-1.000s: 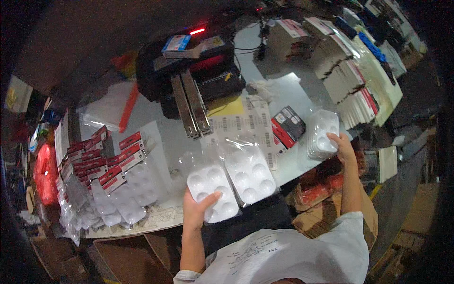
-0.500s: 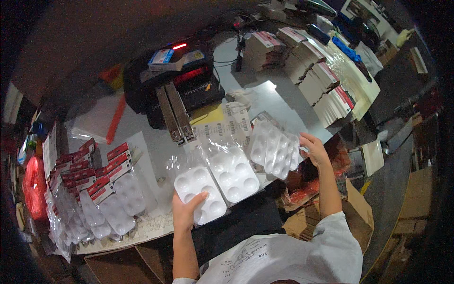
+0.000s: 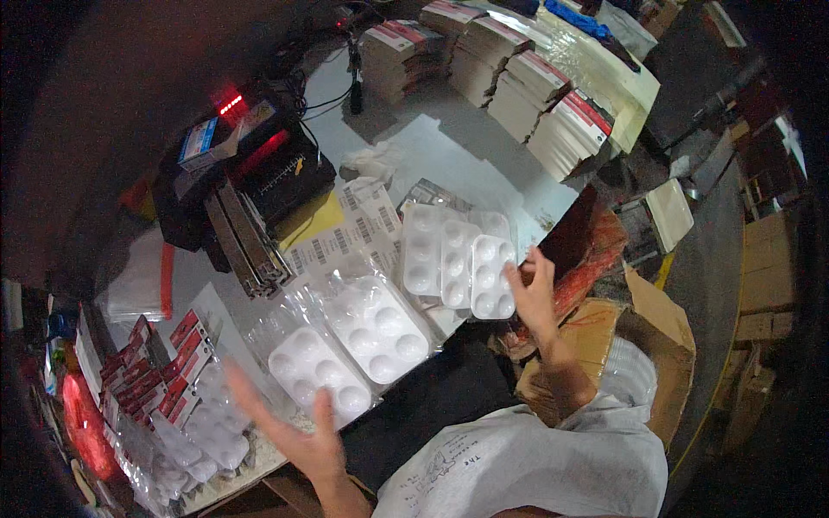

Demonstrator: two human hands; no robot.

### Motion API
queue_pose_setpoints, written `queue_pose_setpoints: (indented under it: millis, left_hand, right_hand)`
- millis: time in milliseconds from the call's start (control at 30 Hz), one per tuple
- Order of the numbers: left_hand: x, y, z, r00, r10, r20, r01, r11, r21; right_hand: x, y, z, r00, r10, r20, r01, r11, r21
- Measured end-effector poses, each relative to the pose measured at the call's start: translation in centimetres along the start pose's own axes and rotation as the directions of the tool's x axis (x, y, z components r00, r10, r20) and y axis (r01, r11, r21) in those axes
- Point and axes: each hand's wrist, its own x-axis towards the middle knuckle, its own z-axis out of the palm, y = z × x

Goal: The person places white plastic mixing palettes into clear plastic bags and seals them with red Artix labels using a heat sealer. The person repeatedly picks up palettes, inserts them into bags, and seals the packages on a workbench.

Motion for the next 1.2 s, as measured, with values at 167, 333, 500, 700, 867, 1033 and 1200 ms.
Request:
queue_pose_setpoints:
  millis: [167, 333, 500, 700, 867, 1033, 1200]
  left_hand:
    - [6.4, 6.0, 10.1, 0.77, 0.244, 0.589, -0.26, 0.964, -0.059]
    - [8.2, 4.1, 20.6, 0.61, -0.027, 0.792, -0.234, 0.949, 0.212]
    - [7.3, 3.1, 22.4, 0.562, 0.071, 0.824, -0.145, 0.989, 0.014]
    - [7.4, 5.7, 20.5, 0.539, 0.132, 0.832, -0.026, 0.99, -0.14]
    - [7.4, 8.9, 19.5, 0.666, 0.445, 0.599, -0.25, 0.889, -0.383]
    - [8.3, 10.9, 19.8, 0.655, 0.523, 0.545, -0.074, 0.763, -0.642]
    - [8.6, 10.0, 20.7, 0.644, 0.513, 0.568, -0.25, 0.843, -0.477]
  right_hand:
    - [-1.0, -1.5, -0.7, 0.987, 0.033, 0.16, -0.027, 0.999, -0.036]
    - [0.4, -1.6, -0.3, 0.979, 0.063, 0.192, -0.073, 0.996, 0.046]
    - [-0.2, -0.5, 0.5, 0.981, -0.021, 0.193, -0.035, 0.959, 0.282]
    - [0.1, -1.3, 0.1, 0.973, -0.137, 0.187, -0.001, 0.805, 0.593]
    - [2.1, -1.7, -2.2, 0.966, -0.257, -0.023, 0.163, 0.54, 0.826]
    - [6.2, -1.1, -3.8, 0.933, -0.357, 0.049, 0.113, 0.417, 0.902]
    - [9.0, -0.3, -3.7, 0.747, -0.65, 0.14, 0.427, 0.63, 0.649]
